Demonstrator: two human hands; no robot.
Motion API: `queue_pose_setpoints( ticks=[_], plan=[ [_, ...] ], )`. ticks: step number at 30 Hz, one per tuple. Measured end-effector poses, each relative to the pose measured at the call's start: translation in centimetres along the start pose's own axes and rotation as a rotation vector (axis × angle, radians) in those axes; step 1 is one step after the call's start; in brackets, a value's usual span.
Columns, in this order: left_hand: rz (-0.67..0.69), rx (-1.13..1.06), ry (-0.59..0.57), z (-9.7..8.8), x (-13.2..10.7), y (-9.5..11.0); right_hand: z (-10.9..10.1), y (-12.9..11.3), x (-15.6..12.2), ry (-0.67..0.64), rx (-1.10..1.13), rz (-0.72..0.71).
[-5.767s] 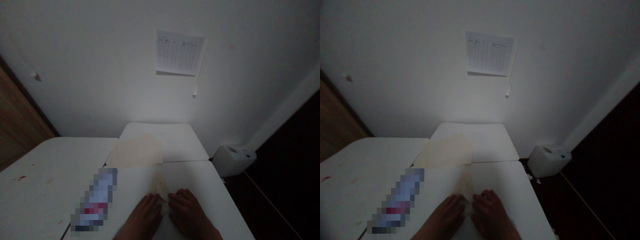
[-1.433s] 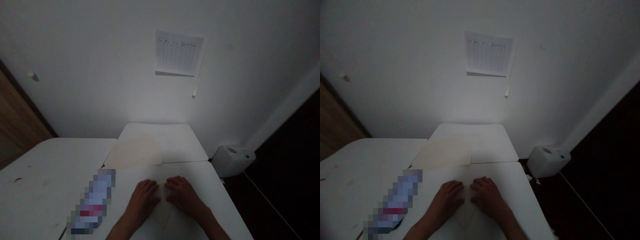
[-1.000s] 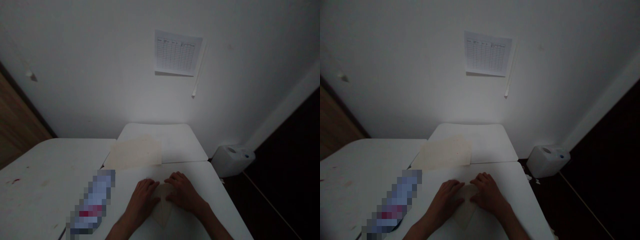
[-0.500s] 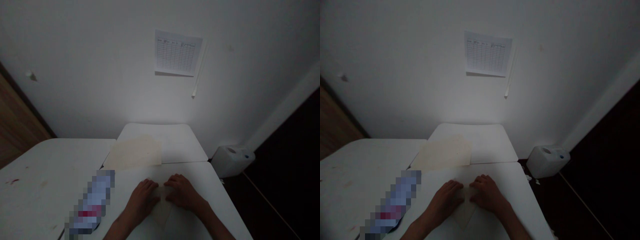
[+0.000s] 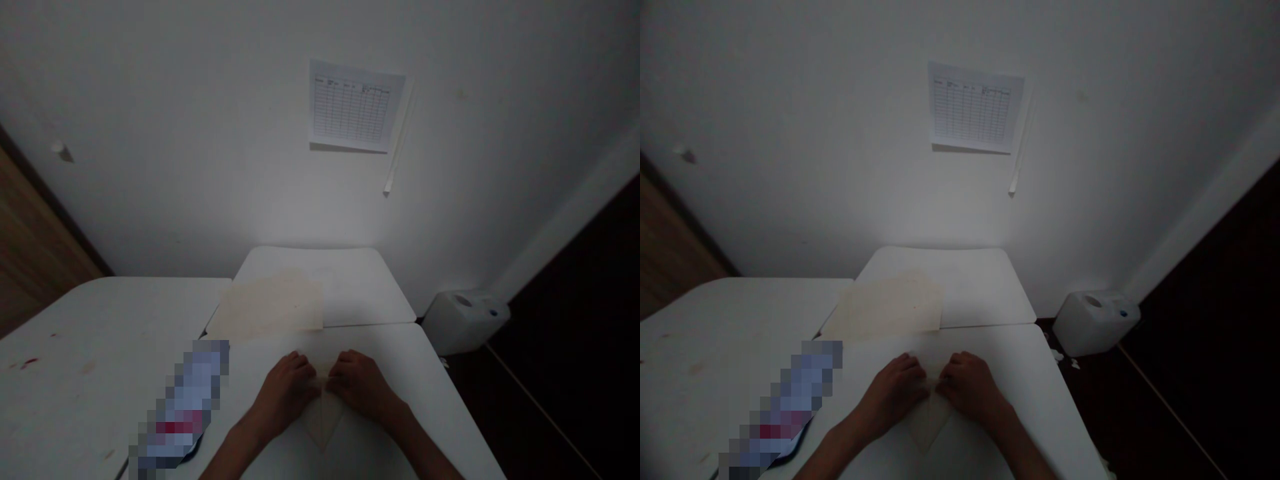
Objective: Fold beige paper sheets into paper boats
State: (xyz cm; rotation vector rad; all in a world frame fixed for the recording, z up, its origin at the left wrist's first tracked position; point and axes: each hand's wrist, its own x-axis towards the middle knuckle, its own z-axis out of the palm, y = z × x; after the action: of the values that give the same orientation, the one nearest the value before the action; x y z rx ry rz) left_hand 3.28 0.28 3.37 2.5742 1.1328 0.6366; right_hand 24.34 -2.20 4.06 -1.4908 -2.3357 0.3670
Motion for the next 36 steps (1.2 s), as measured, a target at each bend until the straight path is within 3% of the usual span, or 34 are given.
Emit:
queue_pose_setpoints(
  ticks=[8, 16, 24, 30, 36],
  plan=[
    [0.022, 0.072, -0.010, -0.2, -1.0, 1.1, 0.9, 0.5, -0.5, 0.087, 0.019, -0.044],
    [0.045, 0.039, -0.010, -0.6, -1.6, 0.1, 0.4, 0.0, -0.5, 0.092, 0.007, -0.017],
    [0.159, 0.291, 0.311, 2.3, -3.3, 0.4, 0.1, 0.1, -0.1, 0.030, -0.016, -0.004],
    [0.188, 0.118, 0.092, 2.1, -3.9, 3.0, 0.2, 0.2, 0.0, 0.013, -0.026, 0.008],
    [0.218, 0.135, 0.112, 2.0, -3.8, 3.4, 0.7, 0.4, -0.1, 0.021, -0.041, 0.011]
  ],
)
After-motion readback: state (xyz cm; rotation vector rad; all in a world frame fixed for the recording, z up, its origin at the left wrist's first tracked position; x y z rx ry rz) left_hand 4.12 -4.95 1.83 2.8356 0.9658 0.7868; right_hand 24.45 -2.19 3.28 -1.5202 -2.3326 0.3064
